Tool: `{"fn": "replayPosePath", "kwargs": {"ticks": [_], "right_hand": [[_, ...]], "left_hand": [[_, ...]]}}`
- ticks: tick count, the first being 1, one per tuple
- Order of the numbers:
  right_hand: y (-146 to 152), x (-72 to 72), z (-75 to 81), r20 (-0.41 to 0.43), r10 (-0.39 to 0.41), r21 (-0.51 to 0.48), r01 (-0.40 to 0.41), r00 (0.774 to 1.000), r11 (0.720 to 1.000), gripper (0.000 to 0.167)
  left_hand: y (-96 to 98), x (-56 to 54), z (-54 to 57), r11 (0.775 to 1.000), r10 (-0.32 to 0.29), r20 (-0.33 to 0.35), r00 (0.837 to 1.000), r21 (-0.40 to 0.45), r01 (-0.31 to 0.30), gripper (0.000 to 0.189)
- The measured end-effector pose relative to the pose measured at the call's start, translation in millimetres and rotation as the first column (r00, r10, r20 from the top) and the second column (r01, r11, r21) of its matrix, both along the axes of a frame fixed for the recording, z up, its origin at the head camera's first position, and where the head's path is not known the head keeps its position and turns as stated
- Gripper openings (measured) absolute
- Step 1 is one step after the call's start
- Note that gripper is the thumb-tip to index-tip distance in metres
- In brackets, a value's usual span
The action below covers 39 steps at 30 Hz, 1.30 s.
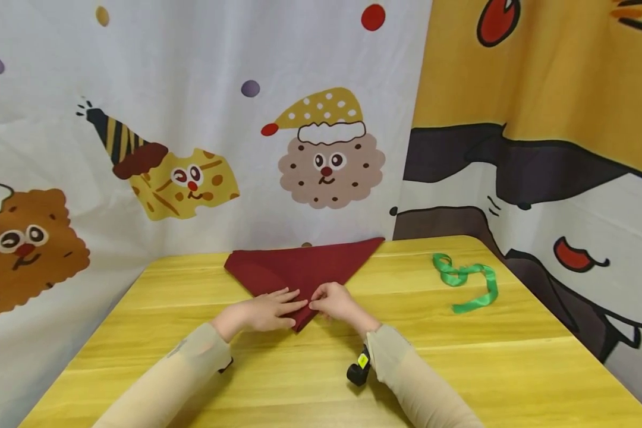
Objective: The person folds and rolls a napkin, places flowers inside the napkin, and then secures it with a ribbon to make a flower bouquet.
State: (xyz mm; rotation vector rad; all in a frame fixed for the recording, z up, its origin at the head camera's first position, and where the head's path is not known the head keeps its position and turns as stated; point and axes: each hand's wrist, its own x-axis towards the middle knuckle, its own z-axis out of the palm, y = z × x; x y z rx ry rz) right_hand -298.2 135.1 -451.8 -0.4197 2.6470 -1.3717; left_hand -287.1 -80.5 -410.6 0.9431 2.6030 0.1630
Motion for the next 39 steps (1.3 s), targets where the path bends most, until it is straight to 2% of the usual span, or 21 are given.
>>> {"fn": "replayPosePath", "kwargs": {"ticks": [3, 7, 11, 17, 22, 27, 33, 39], "right_hand": [[-1.8, 1.1, 3.0, -0.09, 0.003, 0.026, -0.001, 0.996, 1.0, 0.006], [-6.4, 5.2, 8.0, -0.171, 0.09, 0.036, -0.085, 0.981, 0.996, 0.004], [-10.7, 7.5, 6.7, -0.165, 0.167, 0.048, -0.161, 0.972, 0.986, 0.005], [-10.9, 7.2, -0.3, -0.134, 0.227, 0.046, -0.222, 0.965, 0.974, 0.004], [-10.2, 6.4, -4.1, -0.098, 0.26, 0.049, -0.256, 0.961, 0.965, 0.007], [-12.8, 4.8, -3.8, -0.097, 0.271, 0.085, -0.263, 0.958, 0.961, 0.018], [-21.2, 4.5, -1.1, -0.16, 0.318, 0.217, -0.281, 0.935, 0.935, 0.033], [-26.0, 7.3, -1.4, -0.212, 0.326, 0.332, -0.246, 0.921, 0.911, 0.043]], "left_hand": [[2.0, -0.9, -0.4, 1.0, 0.007, 0.006, 1.0, -0.008, -0.007, 0.055], [4.2, -2.5, 0.2, 1.0, 0.007, 0.024, 1.0, -0.019, -0.007, 0.056], [4.3, -3.6, 1.3, 1.0, 0.008, 0.054, 0.999, -0.018, -0.007, 0.059], [2.4, -8.3, -2.9, 1.0, -0.006, 0.089, 0.996, 0.014, 0.005, 0.062], [1.6, -10.5, -4.6, 1.0, -0.01, 0.11, 0.994, 0.026, 0.007, 0.064], [-0.7, -12.2, -4.0, 0.999, -0.016, 0.12, 0.993, 0.046, 0.01, 0.066], [-7.7, -15.2, 1.5, 0.997, -0.031, 0.141, 0.99, 0.075, 0.021, 0.064], [-16.2, -17.9, 3.9, 0.998, -0.032, 0.138, 0.99, 0.062, 0.024, 0.064]]}}
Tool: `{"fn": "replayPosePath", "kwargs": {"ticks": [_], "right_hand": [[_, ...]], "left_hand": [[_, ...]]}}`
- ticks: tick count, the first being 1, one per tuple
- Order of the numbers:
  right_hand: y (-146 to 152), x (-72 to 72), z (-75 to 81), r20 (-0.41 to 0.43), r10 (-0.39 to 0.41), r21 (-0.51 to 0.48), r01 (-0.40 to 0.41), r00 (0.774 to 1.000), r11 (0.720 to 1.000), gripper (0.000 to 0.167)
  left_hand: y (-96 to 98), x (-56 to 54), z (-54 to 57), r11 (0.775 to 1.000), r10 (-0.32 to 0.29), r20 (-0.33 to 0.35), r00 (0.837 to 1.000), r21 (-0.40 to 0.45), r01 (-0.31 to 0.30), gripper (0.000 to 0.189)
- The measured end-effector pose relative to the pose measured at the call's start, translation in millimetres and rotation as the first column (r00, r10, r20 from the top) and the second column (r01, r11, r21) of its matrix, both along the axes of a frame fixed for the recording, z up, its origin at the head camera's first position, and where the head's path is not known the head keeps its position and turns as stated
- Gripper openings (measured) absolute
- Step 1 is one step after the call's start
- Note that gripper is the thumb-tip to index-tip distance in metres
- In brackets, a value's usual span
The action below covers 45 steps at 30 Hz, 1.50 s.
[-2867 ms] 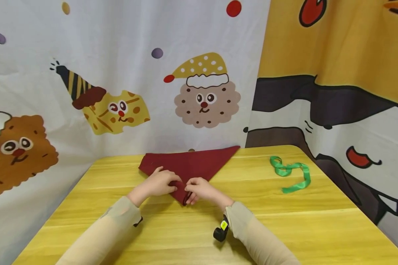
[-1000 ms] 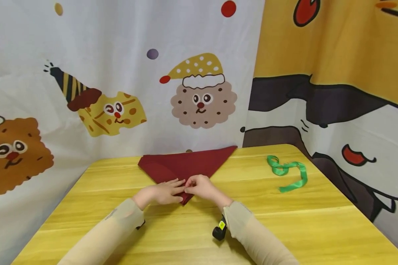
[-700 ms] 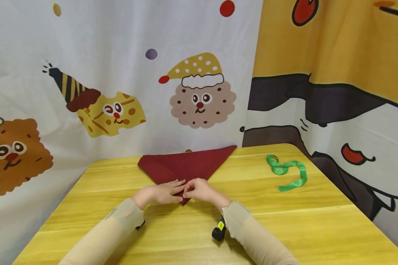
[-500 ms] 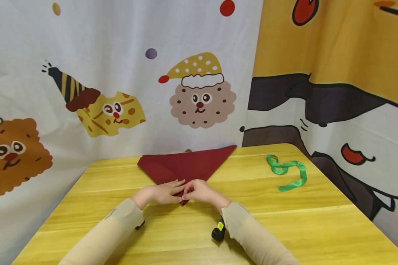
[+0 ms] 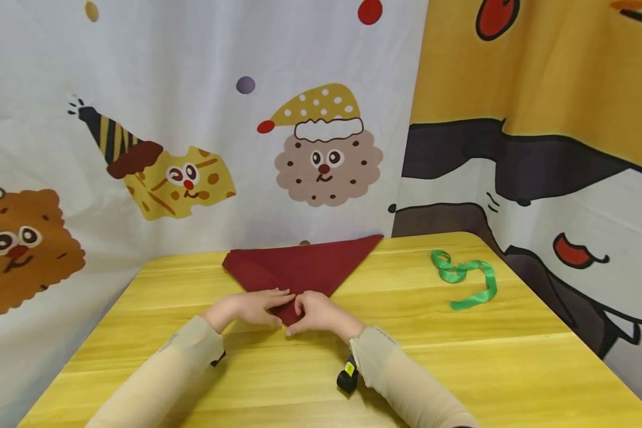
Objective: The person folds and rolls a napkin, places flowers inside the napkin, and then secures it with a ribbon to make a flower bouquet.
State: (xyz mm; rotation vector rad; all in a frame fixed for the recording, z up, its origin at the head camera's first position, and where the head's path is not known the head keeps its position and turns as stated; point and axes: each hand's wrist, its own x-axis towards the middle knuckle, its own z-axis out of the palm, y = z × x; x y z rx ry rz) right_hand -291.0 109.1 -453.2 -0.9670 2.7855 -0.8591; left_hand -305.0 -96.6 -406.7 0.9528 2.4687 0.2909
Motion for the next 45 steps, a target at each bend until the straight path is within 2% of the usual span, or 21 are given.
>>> {"fn": "replayPosePath", "kwargs": {"ticks": [5, 14, 19, 23, 28, 33, 37, 40, 43, 45], "right_hand": [[-1.8, 3.2, 0.2, -0.03, -0.018, 0.072, 0.02, 0.999, 0.997, 0.047], [-1.4, 11.0, 1.6, -0.043, -0.043, 0.119, 0.048, 0.998, 0.992, 0.029], [0.1, 12.7, 2.1, -0.072, -0.039, 0.139, 0.049, 0.997, 0.989, 0.024], [0.1, 11.8, 3.0, -0.059, -0.022, 0.123, 0.029, 0.998, 0.992, 0.021], [-1.5, 11.4, 2.3, 0.005, 0.014, 0.087, -0.015, 1.0, 0.996, 0.016], [-2.9, 12.9, 3.0, 0.032, 0.036, 0.037, -0.037, 0.999, 0.999, 0.014], [-1.1, 13.0, 3.2, 0.123, 0.053, -0.037, -0.049, 0.991, 0.998, 0.008], [0.8, 13.7, 3.9, 0.243, 0.08, -0.13, -0.049, 0.967, 0.99, 0.002], [1.3, 13.8, 4.4, 0.356, 0.113, -0.215, -0.037, 0.928, 0.976, 0.003], [1.3, 14.0, 4.9, 0.4, 0.138, -0.257, -0.034, 0.906, 0.966, 0.003]], "left_hand": [[-5.3, -0.2, 0.2, 1.0, -0.005, 0.014, 1.0, -0.009, 0.005, 0.063], [-6.2, 7.7, 0.4, 1.0, 0.02, 0.033, 0.999, -0.014, -0.02, 0.063], [-6.2, 10.9, -0.5, 0.999, 0.016, 0.0, 1.0, -0.031, -0.016, 0.064], [-7.2, 12.3, 0.6, 0.999, 0.009, -0.042, 0.999, -0.038, -0.011, 0.064], [-7.6, 14.7, 2.5, 0.999, 0.003, -0.075, 0.997, -0.045, -0.006, 0.065], [-7.7, 15.7, 2.8, 0.998, 0.001, -0.105, 0.995, -0.061, -0.007, 0.065], [-7.6, 13.1, -1.4, 0.997, -0.028, -0.167, 0.986, -0.075, 0.015, 0.065], [-7.3, 11.6, -4.0, 0.996, -0.049, -0.215, 0.975, -0.084, 0.032, 0.064], [-6.8, 12.4, -3.4, 0.997, -0.052, -0.235, 0.971, -0.064, 0.038, 0.058], [-6.3, 12.9, -2.5, 0.998, -0.055, -0.242, 0.969, -0.049, 0.044, 0.052]]}}
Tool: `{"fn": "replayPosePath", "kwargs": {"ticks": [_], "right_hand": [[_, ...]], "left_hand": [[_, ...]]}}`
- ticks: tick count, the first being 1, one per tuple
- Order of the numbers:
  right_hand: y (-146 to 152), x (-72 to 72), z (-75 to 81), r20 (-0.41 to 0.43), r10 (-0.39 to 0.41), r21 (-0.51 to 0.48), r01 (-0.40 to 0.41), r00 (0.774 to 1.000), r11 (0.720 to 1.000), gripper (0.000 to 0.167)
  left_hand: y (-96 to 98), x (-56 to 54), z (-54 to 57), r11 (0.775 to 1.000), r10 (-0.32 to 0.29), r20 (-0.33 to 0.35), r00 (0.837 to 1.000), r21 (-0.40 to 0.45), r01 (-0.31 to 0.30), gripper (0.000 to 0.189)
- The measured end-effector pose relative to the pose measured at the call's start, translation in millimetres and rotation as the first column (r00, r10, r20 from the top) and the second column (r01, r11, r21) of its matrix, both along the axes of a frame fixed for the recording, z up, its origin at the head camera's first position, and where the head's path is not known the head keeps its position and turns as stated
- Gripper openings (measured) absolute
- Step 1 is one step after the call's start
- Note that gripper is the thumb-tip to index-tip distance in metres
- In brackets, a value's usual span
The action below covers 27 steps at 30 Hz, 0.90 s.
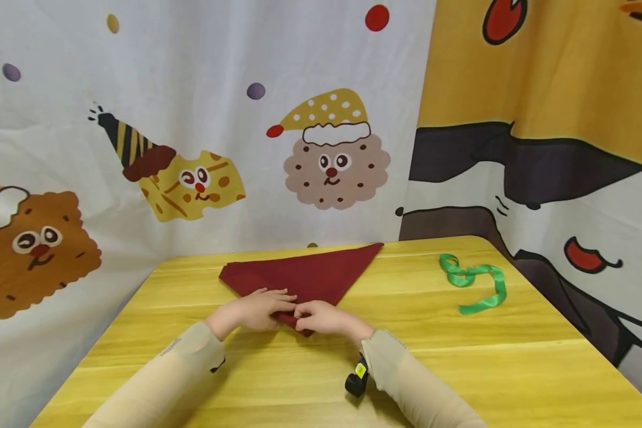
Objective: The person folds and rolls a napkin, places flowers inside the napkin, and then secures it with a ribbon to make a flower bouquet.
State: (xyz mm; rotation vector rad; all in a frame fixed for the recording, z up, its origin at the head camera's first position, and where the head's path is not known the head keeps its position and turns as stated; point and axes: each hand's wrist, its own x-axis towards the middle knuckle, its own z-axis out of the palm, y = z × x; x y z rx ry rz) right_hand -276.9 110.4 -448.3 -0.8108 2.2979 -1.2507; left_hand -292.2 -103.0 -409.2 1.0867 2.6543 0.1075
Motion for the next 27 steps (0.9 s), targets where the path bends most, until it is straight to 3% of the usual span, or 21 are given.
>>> {"fn": "replayPosePath", "kwargs": {"ticks": [7, 14, 18, 23, 27], "right_hand": [[5.1, -3.7, 0.8, 0.09, -0.004, -0.097, 0.013, 0.996, 0.995, 0.006], [10.2, -9.4, 0.5, 0.145, -0.031, -0.142, 0.052, 0.989, 0.989, 0.005], [13.2, -12.9, 0.2, 0.137, -0.076, -0.153, 0.097, 0.988, 0.983, 0.006], [17.8, -16.6, 1.5, 0.147, -0.133, -0.168, 0.157, 0.98, 0.973, 0.007], [22.7, -18.9, 3.9, 0.166, -0.169, -0.192, 0.2, 0.972, 0.961, 0.006]], "left_hand": [[4.3, -6.2, 0.0, 0.998, -0.041, -0.072, 0.997, 0.045, 0.044, 0.043], [8.9, -13.4, 2.8, 0.994, -0.014, -0.024, 1.0, 0.112, 0.016, 0.025], [12.7, -16.1, 5.0, 0.99, -0.006, -0.041, 0.999, 0.142, 0.012, 0.013], [16.1, -18.7, 5.4, 0.985, -0.004, -0.128, 0.992, 0.168, 0.026, 0.017], [18.1, -19.8, 5.6, 0.983, 0.009, -0.221, 0.975, 0.182, 0.033, 0.028]]}}
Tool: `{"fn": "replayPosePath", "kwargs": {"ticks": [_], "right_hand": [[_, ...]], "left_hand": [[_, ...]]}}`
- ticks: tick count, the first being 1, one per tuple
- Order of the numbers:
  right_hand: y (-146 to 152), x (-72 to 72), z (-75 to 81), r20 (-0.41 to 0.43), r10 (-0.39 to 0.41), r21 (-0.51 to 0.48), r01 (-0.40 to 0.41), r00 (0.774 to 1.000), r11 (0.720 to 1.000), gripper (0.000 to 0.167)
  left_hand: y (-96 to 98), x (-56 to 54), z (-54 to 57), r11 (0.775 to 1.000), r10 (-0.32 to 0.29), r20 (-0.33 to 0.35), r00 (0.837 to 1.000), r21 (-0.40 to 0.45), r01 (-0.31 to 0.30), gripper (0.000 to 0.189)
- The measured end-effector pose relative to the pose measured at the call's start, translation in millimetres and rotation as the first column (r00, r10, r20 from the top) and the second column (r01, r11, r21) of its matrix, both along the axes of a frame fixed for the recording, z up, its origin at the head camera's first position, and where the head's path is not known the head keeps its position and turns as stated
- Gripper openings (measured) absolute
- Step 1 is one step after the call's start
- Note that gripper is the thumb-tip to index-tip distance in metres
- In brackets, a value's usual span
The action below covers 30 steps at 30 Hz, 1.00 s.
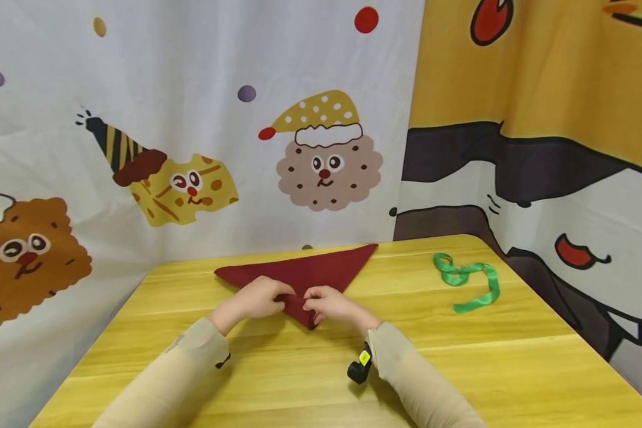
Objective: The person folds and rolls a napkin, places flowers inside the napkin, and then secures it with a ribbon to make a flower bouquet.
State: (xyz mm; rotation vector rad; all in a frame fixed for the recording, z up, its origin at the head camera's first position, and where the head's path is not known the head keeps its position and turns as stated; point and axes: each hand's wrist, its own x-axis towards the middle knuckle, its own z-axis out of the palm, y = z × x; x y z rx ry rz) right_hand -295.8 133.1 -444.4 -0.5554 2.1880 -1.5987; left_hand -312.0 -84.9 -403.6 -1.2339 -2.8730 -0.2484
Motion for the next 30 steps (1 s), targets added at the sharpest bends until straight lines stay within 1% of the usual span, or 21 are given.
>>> {"fn": "replayPosePath", "kwargs": {"ticks": [5, 9, 12, 15, 23, 26, 28, 30], "right_hand": [[5.2, -4.0, 1.2, 0.026, -0.023, -0.031, 0.023, 0.999, 0.999, 0.005], [8.8, -8.9, -0.3, 0.048, -0.044, -0.039, 0.046, 0.998, 0.998, 0.005], [11.5, -11.5, -1.9, 0.066, -0.059, -0.049, 0.062, 0.996, 0.997, 0.006], [14.4, -12.3, -2.5, 0.064, -0.062, -0.05, 0.065, 0.996, 0.997, 0.008], [19.0, -13.3, -3.9, 0.052, -0.067, -0.045, 0.069, 0.996, 0.997, 0.012], [20.7, -14.0, -4.6, 0.046, -0.069, -0.04, 0.071, 0.997, 0.997, 0.014], [22.4, -14.9, -5.3, 0.038, -0.072, -0.025, 0.073, 0.997, 0.997, 0.015], [24.1, -16.7, -7.1, 0.03, -0.078, -0.008, 0.078, 0.996, 0.997, 0.016]], "left_hand": [[0.7, 1.1, 0.7, 0.999, 0.022, -0.073, 0.997, 0.045, -0.019, 0.032], [1.2, 2.0, 1.3, 0.996, 0.028, -0.1, 0.995, 0.083, -0.019, 0.034], [1.4, 2.6, 1.3, 0.995, 0.026, -0.105, 0.994, 0.1, -0.016, 0.036], [1.5, 3.2, 0.4, 0.994, 0.021, -0.097, 0.995, 0.106, -0.011, 0.036], [1.1, 5.7, -4.1, 0.995, -0.016, -0.065, 0.998, 0.102, 0.022, 0.04], [1.6, 7.6, -4.7, 0.997, -0.024, -0.031, 0.999, 0.069, 0.026, 0.043], [2.0, 9.3, -4.7, 0.999, -0.038, 0.012, 0.999, 0.037, 0.038, 0.047], [2.4, 11.1, -5.2, 0.999, -0.047, 0.07, 0.996, 0.007, 0.047, 0.051]]}}
